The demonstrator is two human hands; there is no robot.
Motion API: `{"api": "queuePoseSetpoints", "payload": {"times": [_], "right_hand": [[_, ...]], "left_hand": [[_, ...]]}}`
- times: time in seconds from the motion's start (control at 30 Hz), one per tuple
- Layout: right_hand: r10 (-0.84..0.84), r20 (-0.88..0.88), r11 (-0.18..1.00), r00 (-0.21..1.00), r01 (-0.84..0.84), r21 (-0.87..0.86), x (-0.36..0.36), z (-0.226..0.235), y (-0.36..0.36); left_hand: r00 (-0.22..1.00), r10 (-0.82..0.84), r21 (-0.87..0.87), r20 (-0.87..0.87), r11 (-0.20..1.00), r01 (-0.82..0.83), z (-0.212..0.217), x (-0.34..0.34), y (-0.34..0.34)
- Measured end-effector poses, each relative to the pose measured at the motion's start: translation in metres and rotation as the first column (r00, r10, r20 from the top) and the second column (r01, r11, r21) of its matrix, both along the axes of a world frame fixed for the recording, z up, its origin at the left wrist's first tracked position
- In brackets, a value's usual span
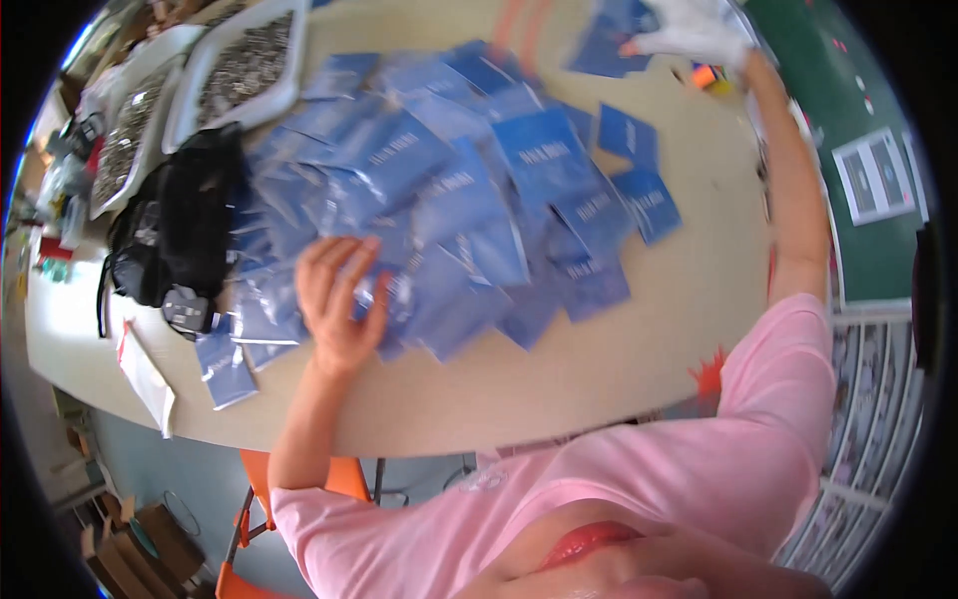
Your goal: Sorting and stacking blue envelopes on a desk in a workshop or packing environment.
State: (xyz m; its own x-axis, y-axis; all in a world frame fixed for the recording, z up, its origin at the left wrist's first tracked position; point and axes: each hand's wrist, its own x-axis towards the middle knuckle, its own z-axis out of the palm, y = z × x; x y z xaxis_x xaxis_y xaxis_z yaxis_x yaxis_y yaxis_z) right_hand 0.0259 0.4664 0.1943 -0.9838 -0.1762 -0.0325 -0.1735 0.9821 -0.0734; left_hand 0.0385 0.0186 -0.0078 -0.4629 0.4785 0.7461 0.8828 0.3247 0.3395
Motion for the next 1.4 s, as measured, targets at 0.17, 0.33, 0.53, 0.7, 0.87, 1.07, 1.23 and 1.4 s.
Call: {"api": "queuePoseSetpoints", "payload": {"times": [0.17, 0.33, 0.53, 0.7, 0.87, 1.07, 1.23, 1.4], "right_hand": [[0.328, 0.467, 0.834, 0.821, -0.484, 0.265, 0.172, 0.036, -0.065], [0.12, 0.697, 0.446, 0.707, -0.666, 0.599, 0.188, -0.089, -0.108], [0.614, -0.135, 0.743, 0.778, -0.511, 0.432, 0.229, -0.133, -0.078], [0.129, -0.406, 0.99, 0.905, -0.14, 0.002, 0.345, -0.11, -0.109], [-0.325, -0.366, 0.907, 0.872, 0.177, -0.383, 0.378, -0.196, -0.176], [-0.553, -0.314, 0.767, 0.772, 0.324, -0.553, 0.369, -0.224, -0.193], [-0.516, -0.266, 0.786, 0.814, 0.326, -0.526, 0.369, -0.215, -0.191], [-0.542, -0.202, 0.747, 0.816, 0.357, -0.561, 0.37, -0.212, -0.185]], "left_hand": [[0.963, -0.197, -0.005, -0.183, 0.98, 0.199, 0.029, 0.021, 0.037], [0.76, -0.581, -0.137, -0.292, 0.812, 0.568, 0.072, 0.098, 0.111], [0.656, -0.714, -0.284, -0.246, 0.7, 0.656, 0.053, 0.156, 0.155], [0.638, -0.77, -0.401, 0.005, 0.583, 0.706, 0.024, 0.141, 0.179], [0.57, -0.779, -0.608, 0.262, 0.325, 0.724, -0.012, 0.15, 0.207], [0.558, -0.77, -0.56, 0.308, 0.328, 0.761, -0.018, 0.143, 0.202], [0.547, -0.727, -0.454, 0.416, 0.355, 0.817, -0.019, 0.142, 0.2], [0.574, -0.745, -0.442, 0.339, 0.413, 0.796, -0.02, 0.146, 0.205]]}}
